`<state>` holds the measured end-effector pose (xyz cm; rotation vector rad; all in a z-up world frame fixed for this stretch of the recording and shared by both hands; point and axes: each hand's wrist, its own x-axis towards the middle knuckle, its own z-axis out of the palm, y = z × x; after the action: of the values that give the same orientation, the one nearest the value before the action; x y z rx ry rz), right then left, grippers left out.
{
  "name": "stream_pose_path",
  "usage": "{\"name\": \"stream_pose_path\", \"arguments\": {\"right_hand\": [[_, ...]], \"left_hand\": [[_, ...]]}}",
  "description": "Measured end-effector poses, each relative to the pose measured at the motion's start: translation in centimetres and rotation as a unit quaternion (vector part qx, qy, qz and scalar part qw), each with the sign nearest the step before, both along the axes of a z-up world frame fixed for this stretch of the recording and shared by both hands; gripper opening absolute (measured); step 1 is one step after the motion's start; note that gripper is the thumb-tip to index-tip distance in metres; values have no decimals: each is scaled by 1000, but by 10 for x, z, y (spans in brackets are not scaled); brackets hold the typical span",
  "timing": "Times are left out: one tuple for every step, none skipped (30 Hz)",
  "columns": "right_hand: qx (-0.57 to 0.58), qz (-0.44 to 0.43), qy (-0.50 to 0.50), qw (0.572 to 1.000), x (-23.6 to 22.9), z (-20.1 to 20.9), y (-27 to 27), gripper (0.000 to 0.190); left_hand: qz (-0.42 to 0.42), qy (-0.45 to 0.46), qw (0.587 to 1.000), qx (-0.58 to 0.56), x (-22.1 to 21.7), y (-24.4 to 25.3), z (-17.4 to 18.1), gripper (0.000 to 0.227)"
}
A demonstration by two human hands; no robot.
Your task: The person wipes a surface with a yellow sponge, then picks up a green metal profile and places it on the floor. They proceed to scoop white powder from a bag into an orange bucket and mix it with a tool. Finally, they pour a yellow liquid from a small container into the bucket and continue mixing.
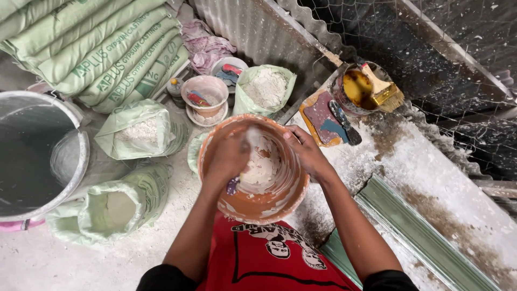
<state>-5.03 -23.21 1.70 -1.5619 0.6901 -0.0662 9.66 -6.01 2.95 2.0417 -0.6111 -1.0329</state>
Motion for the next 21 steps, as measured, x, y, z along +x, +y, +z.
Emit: {"name": "stream_pose_path", "arguments": {"right_hand": [[0, -2, 1, 1000, 0, 2, 0, 46], [3, -7, 17, 1000, 0, 4, 1, 46], [5, -13, 32, 999, 1, 6, 2, 46], [6, -11, 30, 999, 2, 2, 2, 46], [4, -10, 21, 1000, 5, -1, 1, 48], [1, -9, 14, 1000, 4, -5, -1, 50], [1, -8, 14, 1000, 3, -6, 0, 50], [7, -9, 8, 1000, 1, -7, -1, 50], [12, -11, 3, 1000, -1, -8, -2, 50], [12, -12, 3, 1000, 0, -6, -1, 50], [13, -21, 24, 999, 1, -3, 0, 48], [15, -28, 46, 998, 2, -1, 2, 46], [15, -28, 48, 998, -1, -8, 1, 46], [17, -34, 49, 998, 1, -14, -1, 44], [19, -41, 50, 998, 3, -20, -2, 42], [20, -39, 50, 998, 2, -19, -2, 42], [34, -48, 35, 998, 0, -19, -2, 41], [48, -60, 20, 997, -1, -19, -2, 40], [48, -60, 20, 997, -3, -21, -2, 40], [61, -71, 2, 996, -7, -23, -2, 39], [74, -81, -16, 994, -11, -25, -1, 38]], "left_hand": [[-2, 1, 1000, 0, -5, -6, -11, 53], [-7, -22, 997, 70, -10, -9, -23, 34], [-12, -44, 989, 139, -15, -12, -34, 41], [-10, -46, 989, 140, -23, -11, -18, 41], [-48, -24, 999, -3, -30, -10, -1, 33], [-86, 2, 986, -146, -40, -9, 15, 41], [-85, 2, 986, -146, -34, -8, 13, 41], [-42, -1, 997, -62, -29, -8, 10, 35], [1, -3, 1000, 23, -23, -8, 7, 30], [0, -3, 1000, 23, -19, -7, -7, 30], [-4, -115, 993, 36, -15, -6, -21, 25], [-6, -224, 973, 49, -12, -3, -36, 23], [-6, -222, 974, 50, -25, -9, -24, 23], [-39, -122, 991, 39, -34, -16, -11, 29], [-72, -21, 997, 27, -43, -22, 2, 38], [-70, -21, 997, 28, -49, -20, -13, 38], [-64, -36, 997, -37, -56, -19, -27, 37], [-60, -50, 992, -102, -63, -18, -42, 36], [-61, -50, 992, -101, -51, -17, -43, 36], [5, -105, 994, -33, -42, -17, -45, 45], [70, -158, 984, 36, -32, -16, -48, 55]]}}
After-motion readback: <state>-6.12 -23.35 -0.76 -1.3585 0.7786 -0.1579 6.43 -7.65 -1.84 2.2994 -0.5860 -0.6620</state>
